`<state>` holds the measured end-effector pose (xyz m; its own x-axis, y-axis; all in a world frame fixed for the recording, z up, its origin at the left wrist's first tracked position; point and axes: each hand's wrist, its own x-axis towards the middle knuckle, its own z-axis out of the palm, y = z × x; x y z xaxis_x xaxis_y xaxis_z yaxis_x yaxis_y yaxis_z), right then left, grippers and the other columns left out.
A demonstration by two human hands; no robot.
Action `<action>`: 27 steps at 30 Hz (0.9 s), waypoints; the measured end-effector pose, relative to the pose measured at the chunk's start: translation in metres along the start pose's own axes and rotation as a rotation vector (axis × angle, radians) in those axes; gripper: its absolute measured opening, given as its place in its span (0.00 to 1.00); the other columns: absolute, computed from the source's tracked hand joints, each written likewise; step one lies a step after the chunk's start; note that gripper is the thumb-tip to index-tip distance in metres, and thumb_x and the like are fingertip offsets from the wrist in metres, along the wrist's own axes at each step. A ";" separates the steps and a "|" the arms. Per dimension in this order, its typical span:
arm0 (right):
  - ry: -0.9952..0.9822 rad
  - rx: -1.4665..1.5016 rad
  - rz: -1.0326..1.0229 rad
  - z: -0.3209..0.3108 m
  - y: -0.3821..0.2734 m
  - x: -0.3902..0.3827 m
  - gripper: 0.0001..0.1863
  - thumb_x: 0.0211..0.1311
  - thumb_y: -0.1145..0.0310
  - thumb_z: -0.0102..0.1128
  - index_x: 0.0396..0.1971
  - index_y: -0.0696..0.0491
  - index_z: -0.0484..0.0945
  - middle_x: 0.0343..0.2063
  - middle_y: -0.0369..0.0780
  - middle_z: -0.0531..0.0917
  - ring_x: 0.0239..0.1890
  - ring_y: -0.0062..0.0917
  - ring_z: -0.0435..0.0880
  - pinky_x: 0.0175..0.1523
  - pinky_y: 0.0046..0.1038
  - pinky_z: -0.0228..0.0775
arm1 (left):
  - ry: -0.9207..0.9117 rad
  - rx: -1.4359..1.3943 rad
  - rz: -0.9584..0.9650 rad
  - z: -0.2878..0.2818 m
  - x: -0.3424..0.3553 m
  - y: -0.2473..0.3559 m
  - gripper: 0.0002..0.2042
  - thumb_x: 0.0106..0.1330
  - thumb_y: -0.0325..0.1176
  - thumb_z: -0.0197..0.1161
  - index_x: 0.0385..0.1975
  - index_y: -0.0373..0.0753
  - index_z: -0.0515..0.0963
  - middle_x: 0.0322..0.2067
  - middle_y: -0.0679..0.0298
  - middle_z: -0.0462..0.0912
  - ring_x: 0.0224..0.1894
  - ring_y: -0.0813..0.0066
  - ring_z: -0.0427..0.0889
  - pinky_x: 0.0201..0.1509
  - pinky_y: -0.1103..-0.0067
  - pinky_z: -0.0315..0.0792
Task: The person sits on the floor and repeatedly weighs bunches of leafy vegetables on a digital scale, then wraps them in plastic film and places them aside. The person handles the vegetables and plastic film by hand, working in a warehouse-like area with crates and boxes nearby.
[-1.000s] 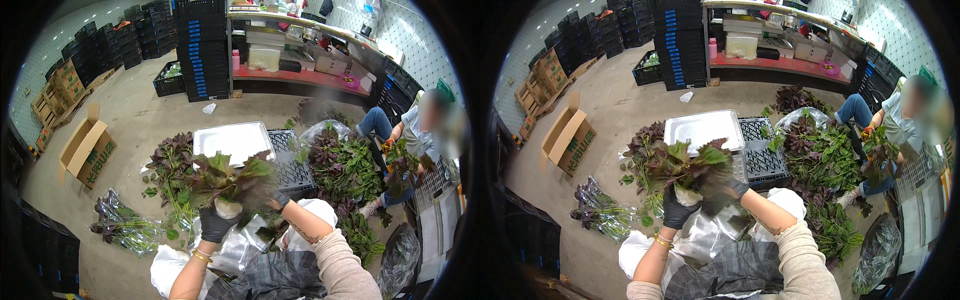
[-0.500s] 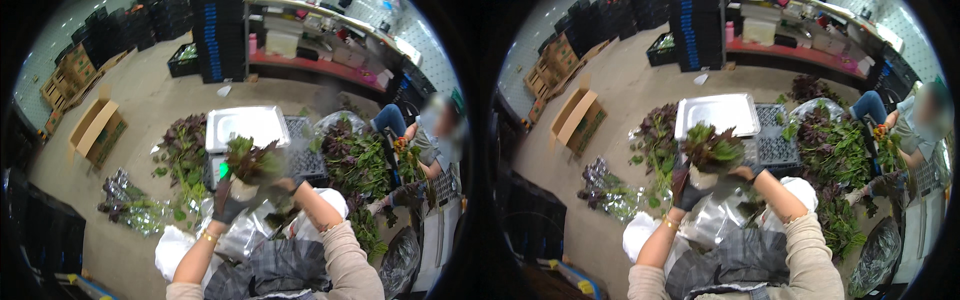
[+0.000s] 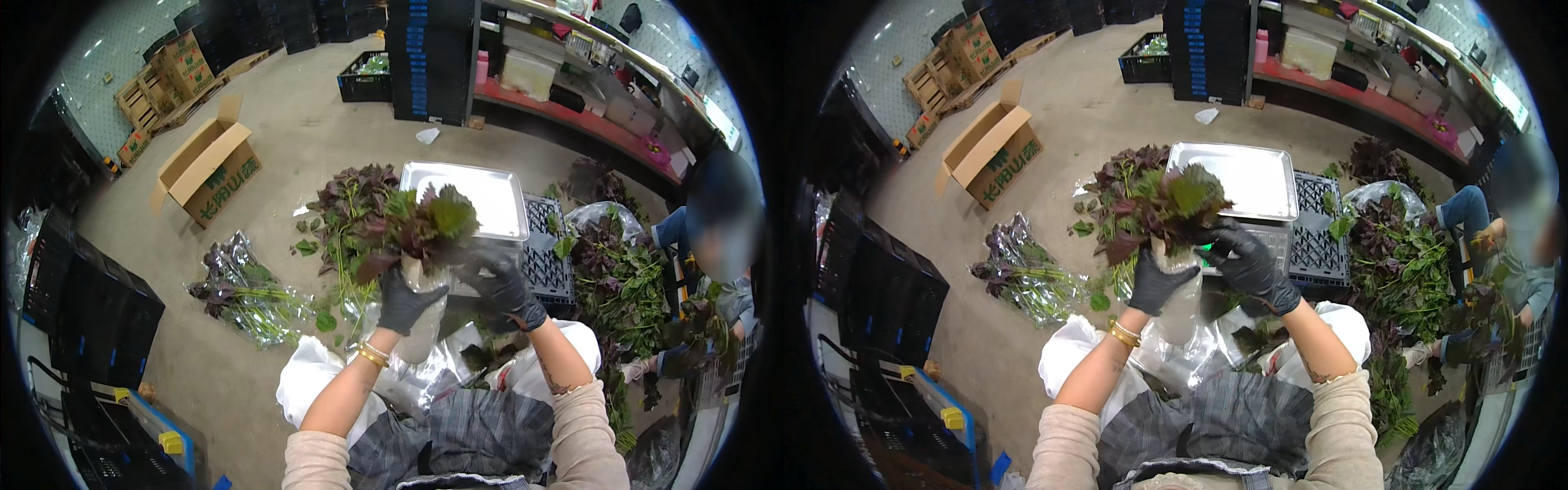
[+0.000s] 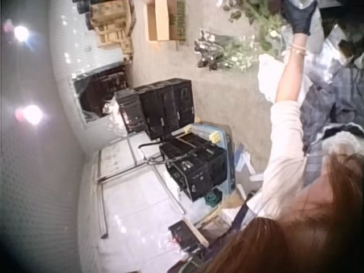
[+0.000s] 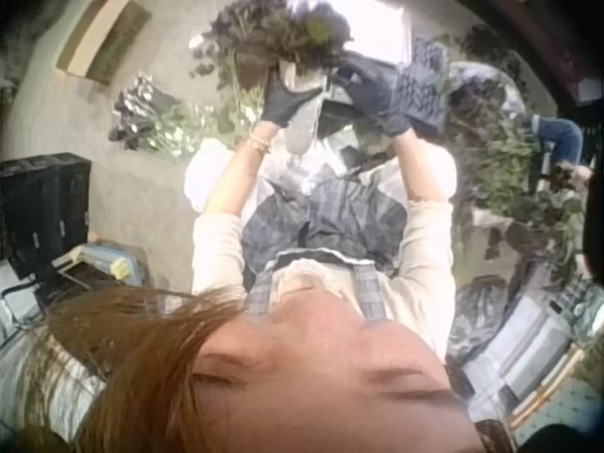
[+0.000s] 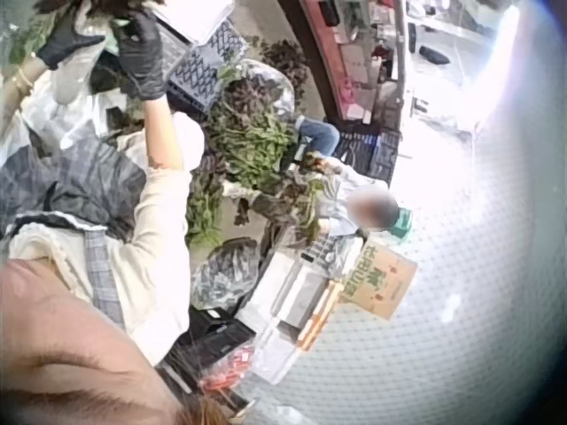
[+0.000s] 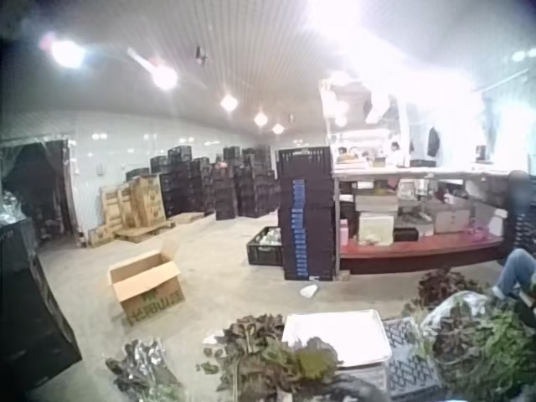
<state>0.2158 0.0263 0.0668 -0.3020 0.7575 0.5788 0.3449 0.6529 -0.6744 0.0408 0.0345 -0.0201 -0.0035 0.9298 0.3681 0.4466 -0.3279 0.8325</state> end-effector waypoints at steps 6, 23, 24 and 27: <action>-0.263 -0.242 -0.009 -0.009 0.006 -0.002 0.23 0.41 0.63 0.65 0.41 0.52 0.72 0.34 0.43 0.77 0.33 0.35 0.77 0.38 0.29 0.70 | -0.304 -0.158 0.011 -0.004 0.001 0.030 0.35 0.38 0.41 0.72 0.47 0.34 0.64 0.42 0.56 0.72 0.44 0.68 0.71 0.50 0.75 0.65; 0.252 0.508 0.476 -0.121 -0.033 0.000 0.16 0.45 0.72 0.65 0.38 0.56 0.76 0.32 0.36 0.79 0.32 0.18 0.75 0.33 0.22 0.70 | -0.889 -0.411 -0.337 -0.038 -0.027 -0.025 0.50 0.36 0.37 0.73 0.60 0.36 0.48 0.58 0.61 0.57 0.59 0.73 0.57 0.61 0.77 0.52; 0.300 0.356 0.320 -0.116 -0.022 -0.003 0.16 0.45 0.72 0.65 0.38 0.56 0.76 0.31 0.35 0.79 0.33 0.18 0.75 0.34 0.22 0.69 | -0.979 -0.338 -0.413 -0.032 -0.030 -0.016 0.46 0.38 0.38 0.73 0.58 0.36 0.53 0.55 0.61 0.62 0.56 0.74 0.60 0.59 0.78 0.55; 0.271 0.474 0.467 -0.121 -0.038 0.005 0.14 0.45 0.71 0.65 0.35 0.56 0.77 0.29 0.36 0.79 0.26 0.18 0.76 0.21 0.21 0.69 | -1.097 -0.374 -0.325 -0.027 -0.051 -0.025 0.39 0.45 0.38 0.69 0.57 0.36 0.56 0.54 0.63 0.64 0.54 0.76 0.63 0.56 0.79 0.59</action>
<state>0.3090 0.0059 0.1505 0.0357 0.9718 0.2332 -0.0578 0.2350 -0.9703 0.0054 -0.0091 -0.0484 0.7760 0.5657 -0.2787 0.2786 0.0890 0.9563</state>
